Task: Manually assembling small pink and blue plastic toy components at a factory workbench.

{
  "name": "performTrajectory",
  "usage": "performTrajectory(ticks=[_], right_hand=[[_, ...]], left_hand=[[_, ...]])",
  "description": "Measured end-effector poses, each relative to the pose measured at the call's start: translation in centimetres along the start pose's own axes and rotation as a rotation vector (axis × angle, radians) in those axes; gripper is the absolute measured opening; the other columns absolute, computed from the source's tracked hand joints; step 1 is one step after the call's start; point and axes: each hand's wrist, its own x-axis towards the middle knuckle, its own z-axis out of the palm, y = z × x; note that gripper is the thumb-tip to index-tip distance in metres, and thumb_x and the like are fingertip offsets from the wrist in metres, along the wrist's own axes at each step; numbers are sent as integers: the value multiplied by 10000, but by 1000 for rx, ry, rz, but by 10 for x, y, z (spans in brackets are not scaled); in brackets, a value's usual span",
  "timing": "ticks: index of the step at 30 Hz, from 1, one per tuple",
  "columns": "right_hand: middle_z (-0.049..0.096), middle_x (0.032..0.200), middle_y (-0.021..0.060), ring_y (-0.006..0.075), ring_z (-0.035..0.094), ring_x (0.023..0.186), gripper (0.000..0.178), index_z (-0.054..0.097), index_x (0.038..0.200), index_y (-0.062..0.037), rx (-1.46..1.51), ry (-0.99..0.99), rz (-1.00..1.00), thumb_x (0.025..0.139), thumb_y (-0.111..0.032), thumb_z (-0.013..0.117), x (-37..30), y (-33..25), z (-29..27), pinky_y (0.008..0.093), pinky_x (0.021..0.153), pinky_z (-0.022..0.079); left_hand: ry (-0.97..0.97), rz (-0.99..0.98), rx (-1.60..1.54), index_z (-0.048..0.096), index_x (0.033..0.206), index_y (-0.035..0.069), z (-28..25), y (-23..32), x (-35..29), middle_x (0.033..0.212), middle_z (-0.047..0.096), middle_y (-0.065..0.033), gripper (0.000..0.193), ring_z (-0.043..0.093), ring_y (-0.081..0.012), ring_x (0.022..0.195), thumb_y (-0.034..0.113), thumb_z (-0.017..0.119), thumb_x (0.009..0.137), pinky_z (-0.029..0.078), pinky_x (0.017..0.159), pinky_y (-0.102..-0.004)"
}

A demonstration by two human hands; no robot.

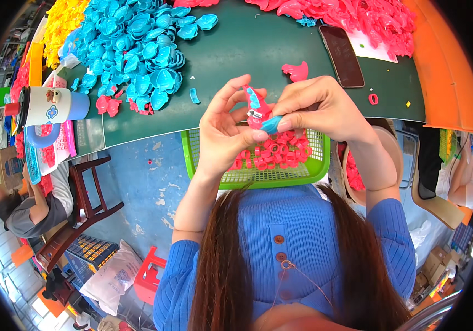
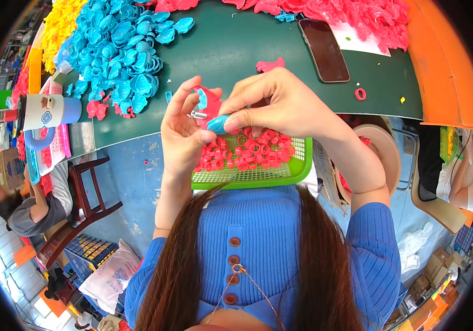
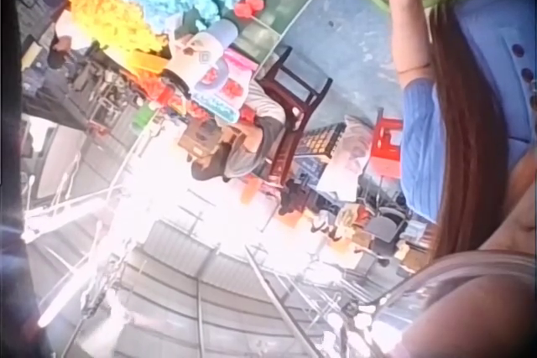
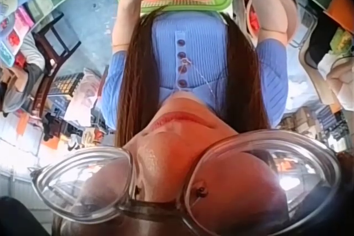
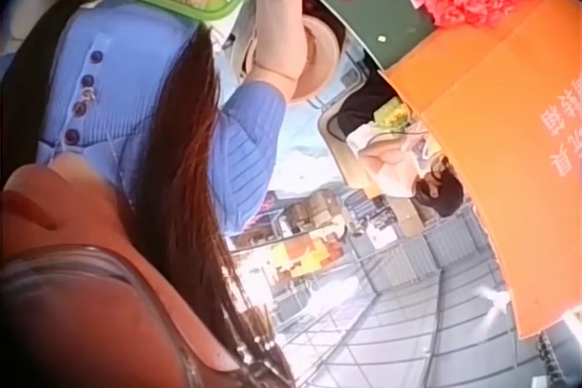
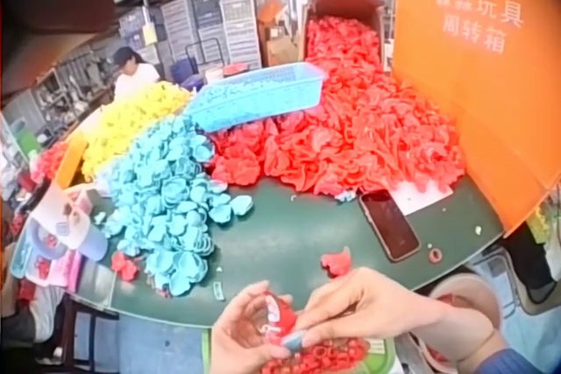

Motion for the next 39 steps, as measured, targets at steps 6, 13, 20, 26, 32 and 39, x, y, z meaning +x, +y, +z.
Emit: performTrajectory(ticks=[6,13,20,26,32,39], right_hand=[[630,787,91,111,594,663,151,688,895,24,10,53,-58,746,-2,682,-1,5,3,221,561,469],[660,837,93,141,615,754,174,693,907,0,-211,147,-263,735,-15,690,-2,14,4,247,653,482],[664,849,89,158,619,768,180,696,908,-13,-303,224,-270,729,-42,700,-2,17,9,263,682,483],[657,845,88,164,619,775,181,693,912,-19,-353,276,-356,731,-26,694,1,21,13,268,685,483],[645,908,93,165,612,788,220,688,951,-30,-378,293,-375,731,-8,687,1,27,15,264,699,484],[587,984,78,129,581,781,268,642,1061,-26,-571,717,-226,801,-93,650,0,43,-17,240,678,469]], left_hand=[[-61,31,-27,344,1321,36,-2,3,2,1176,492,-172,784,572,-268,1035,9,770,663,553,813,-345],[-21,31,-30,348,1320,44,-3,-1,2,1203,480,-177,789,566,-282,1053,30,782,661,506,889,-376],[80,-17,-106,323,1342,38,5,0,-1,1212,478,-184,780,560,-283,1069,22,756,694,497,895,-370],[117,94,-56,263,1373,14,9,-6,-4,1237,461,-185,747,556,-271,1078,23,695,765,488,899,-350],[140,236,151,226,1387,-3,10,-14,-4,1243,459,-174,726,547,-260,1094,14,651,799,470,916,-340],[149,327,216,198,1389,-28,0,-20,-6,1288,420,-186,706,529,-275,1118,-34,604,811,477,915,-354]])
